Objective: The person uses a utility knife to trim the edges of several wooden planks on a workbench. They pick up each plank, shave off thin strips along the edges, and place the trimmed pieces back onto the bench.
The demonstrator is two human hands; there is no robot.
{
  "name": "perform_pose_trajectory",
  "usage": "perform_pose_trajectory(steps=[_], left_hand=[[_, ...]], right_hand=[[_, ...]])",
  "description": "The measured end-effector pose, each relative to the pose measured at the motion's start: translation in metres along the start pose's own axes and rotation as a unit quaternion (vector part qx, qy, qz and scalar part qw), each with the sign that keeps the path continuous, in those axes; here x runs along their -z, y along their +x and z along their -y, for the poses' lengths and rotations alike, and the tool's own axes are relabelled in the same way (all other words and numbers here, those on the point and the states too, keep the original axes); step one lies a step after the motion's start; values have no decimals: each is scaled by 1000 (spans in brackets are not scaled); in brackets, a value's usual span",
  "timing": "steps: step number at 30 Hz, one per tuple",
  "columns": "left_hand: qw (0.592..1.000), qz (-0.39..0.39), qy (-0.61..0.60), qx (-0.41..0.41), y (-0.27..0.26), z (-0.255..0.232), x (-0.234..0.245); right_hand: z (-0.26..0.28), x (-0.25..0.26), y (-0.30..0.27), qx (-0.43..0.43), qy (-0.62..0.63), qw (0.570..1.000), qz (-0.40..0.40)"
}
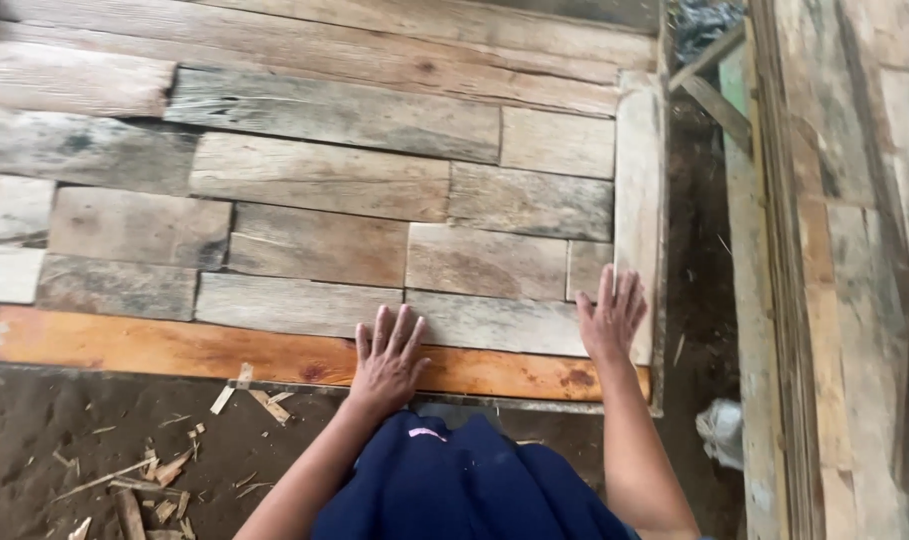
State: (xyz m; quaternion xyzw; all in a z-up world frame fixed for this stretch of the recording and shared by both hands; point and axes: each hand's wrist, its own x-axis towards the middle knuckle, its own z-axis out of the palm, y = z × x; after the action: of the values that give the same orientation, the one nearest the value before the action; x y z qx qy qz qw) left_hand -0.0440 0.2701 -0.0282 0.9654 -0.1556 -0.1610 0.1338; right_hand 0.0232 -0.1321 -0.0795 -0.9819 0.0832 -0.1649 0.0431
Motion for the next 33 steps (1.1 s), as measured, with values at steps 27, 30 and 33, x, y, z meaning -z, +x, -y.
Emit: perform_pose_trajectory(steps=[27,30,33], left_hand=[[888,-390,16,242,-74,101,11],[879,-422,-4,224,-91,125,25],[828,-493,65,260,-93,174,-13]], right_hand=[[183,21,-77,294,226,892,260],[212,36,-73,305,223,897,231],[248,15,-78,350,228,893,168]])
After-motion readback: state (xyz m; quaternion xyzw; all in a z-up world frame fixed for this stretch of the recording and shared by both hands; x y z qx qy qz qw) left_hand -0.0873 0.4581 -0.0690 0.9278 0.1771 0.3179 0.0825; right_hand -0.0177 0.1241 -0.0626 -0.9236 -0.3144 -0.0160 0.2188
